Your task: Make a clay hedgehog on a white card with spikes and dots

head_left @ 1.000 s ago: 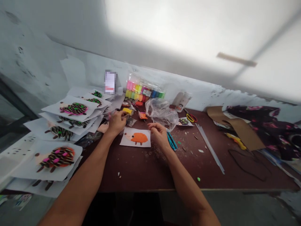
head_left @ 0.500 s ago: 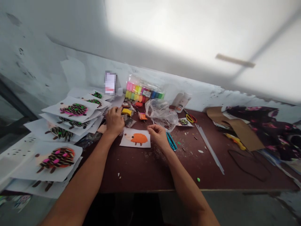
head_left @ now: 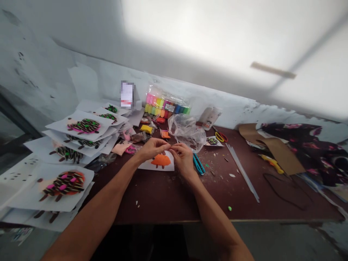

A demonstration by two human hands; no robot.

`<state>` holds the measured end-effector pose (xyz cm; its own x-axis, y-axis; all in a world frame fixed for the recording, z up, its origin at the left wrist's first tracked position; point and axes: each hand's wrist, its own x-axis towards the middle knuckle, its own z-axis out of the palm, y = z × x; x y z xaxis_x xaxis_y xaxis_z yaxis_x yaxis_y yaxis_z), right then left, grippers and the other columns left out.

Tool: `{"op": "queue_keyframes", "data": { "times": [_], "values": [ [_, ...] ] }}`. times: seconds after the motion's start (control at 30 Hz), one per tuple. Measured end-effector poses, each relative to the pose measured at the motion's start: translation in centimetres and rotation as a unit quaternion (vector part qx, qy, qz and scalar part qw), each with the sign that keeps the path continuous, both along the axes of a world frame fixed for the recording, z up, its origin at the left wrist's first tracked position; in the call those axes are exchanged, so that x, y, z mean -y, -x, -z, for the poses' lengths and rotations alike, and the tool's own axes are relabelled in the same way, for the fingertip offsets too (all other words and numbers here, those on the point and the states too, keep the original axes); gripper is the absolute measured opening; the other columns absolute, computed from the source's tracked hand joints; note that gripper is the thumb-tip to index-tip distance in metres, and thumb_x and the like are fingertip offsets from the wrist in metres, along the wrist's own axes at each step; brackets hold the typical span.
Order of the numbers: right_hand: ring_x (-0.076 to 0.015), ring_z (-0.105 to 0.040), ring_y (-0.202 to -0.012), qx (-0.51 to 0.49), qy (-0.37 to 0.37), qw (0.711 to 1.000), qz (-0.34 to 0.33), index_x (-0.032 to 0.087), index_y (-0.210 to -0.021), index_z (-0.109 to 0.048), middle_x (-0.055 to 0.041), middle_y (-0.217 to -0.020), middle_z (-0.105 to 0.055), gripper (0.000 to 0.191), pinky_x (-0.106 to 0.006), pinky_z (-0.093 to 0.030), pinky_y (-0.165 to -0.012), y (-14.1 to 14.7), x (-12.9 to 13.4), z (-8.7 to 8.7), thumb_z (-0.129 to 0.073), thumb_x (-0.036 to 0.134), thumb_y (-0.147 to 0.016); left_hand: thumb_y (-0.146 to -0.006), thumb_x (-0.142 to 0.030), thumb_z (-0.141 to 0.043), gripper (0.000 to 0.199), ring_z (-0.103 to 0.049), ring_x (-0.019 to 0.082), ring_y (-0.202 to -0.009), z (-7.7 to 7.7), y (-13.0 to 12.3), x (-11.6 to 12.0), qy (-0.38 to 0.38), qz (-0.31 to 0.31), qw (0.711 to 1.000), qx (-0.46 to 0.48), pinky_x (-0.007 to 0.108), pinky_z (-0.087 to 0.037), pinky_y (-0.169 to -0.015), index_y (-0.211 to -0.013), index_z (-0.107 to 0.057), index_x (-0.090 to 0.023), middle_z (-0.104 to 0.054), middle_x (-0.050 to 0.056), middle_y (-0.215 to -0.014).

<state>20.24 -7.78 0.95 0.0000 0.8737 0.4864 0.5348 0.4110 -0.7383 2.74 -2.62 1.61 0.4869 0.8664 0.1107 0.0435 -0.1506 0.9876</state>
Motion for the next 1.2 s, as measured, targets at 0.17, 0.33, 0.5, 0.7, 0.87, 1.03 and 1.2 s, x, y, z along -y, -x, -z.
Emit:
{"op": "queue_keyframes", "data": {
  "times": [0.17, 0.33, 0.5, 0.7, 0.87, 1.03, 1.2],
  "values": [
    [-0.0218, -0.063, -0.102, 0.020, -0.056, 0.998, 0.011, 0.026, -0.103, -0.080, -0.0093, -0.112, -0.069, 0.022, -0.038, -0.051, -0.091, 0.0, -0.1, 0.5, -0.059, 0.026, -0.095, -0.075, -0.064, -0.072, 0.055, -0.070, 0.019, -0.076, 0.1, -0.2, 0.0, 0.062, -0.005, 0.997, 0.049, 0.030, -0.054, -0.071, -0.096, -0.075, -0.013, -0.077, 0.011, -0.092],
    [-0.0226, -0.061, -0.113, 0.028, -0.087, 0.996, 0.015, 0.027, -0.116, -0.076, -0.0105, -0.131, -0.063, 0.028, -0.042, -0.049, -0.101, 0.1, -0.4, 1.1, -0.056, 0.024, -0.097, -0.078, -0.070, -0.066, 0.063, -0.072, 0.023, -0.083, 0.0, -0.4, 0.2, 0.152, 0.052, 0.981, 0.105, 0.035, -0.054, -0.079, -0.096, -0.074, -0.010, -0.076, 0.015, -0.092],
    [-0.0232, -0.059, -0.122, -0.008, -0.049, 0.999, -0.014, 0.028, -0.121, -0.074, -0.0098, -0.135, -0.062, 0.030, -0.042, -0.046, -0.106, 0.0, -0.4, 0.9, -0.058, 0.026, -0.096, -0.079, -0.072, -0.064, 0.064, -0.072, 0.022, -0.080, -0.1, -0.6, 0.5, 0.172, 0.114, 0.971, 0.120, 0.036, -0.054, -0.079, -0.094, -0.074, -0.011, -0.076, 0.014, -0.091],
    [-0.0224, -0.063, -0.113, -0.070, 0.002, 0.997, -0.038, 0.027, -0.127, -0.069, -0.0077, -0.126, -0.066, 0.045, -0.038, -0.052, -0.098, 0.2, -0.4, 0.7, -0.074, 0.027, -0.082, -0.076, -0.072, -0.068, 0.064, -0.070, 0.019, -0.076, 0.2, -0.8, 0.7, 0.153, 0.138, 0.974, 0.092, 0.031, -0.053, -0.075, -0.090, -0.076, -0.010, -0.076, 0.013, -0.086],
    [-0.0216, -0.066, -0.100, -0.159, 0.078, 0.983, -0.044, 0.025, -0.127, -0.068, -0.0083, -0.123, -0.069, 0.052, -0.036, -0.056, -0.088, 0.1, -0.8, 1.0, -0.078, 0.032, -0.076, -0.080, -0.073, -0.062, 0.065, -0.072, 0.021, -0.078, -0.2, -0.2, 0.5, 0.144, 0.113, 0.979, 0.084, 0.033, -0.054, -0.078, -0.090, -0.077, -0.010, -0.077, 0.013, -0.083],
    [-0.0216, -0.067, -0.097, -0.213, 0.109, 0.970, -0.041, 0.024, -0.127, -0.068, -0.0086, -0.120, -0.070, 0.059, -0.036, -0.057, -0.085, 0.0, -1.0, 1.2, -0.080, 0.034, -0.071, -0.081, -0.072, -0.061, 0.066, -0.072, 0.021, -0.077, -0.4, 0.0, 0.4, 0.132, 0.094, 0.984, 0.077, 0.033, -0.054, -0.078, -0.092, -0.078, -0.010, -0.077, 0.014, -0.083],
    [-0.0227, -0.066, -0.103, -0.200, 0.121, 0.971, -0.057, 0.022, -0.130, -0.065, -0.0093, -0.122, -0.069, 0.065, -0.038, -0.055, -0.091, 0.1, -1.0, 1.3, -0.083, 0.036, -0.068, -0.074, -0.077, -0.064, 0.071, -0.073, 0.023, -0.076, -0.4, -0.5, 0.8, 0.142, 0.122, 0.980, 0.063, 0.034, -0.055, -0.076, -0.091, -0.078, -0.009, -0.077, 0.015, -0.082]
  ]
}}
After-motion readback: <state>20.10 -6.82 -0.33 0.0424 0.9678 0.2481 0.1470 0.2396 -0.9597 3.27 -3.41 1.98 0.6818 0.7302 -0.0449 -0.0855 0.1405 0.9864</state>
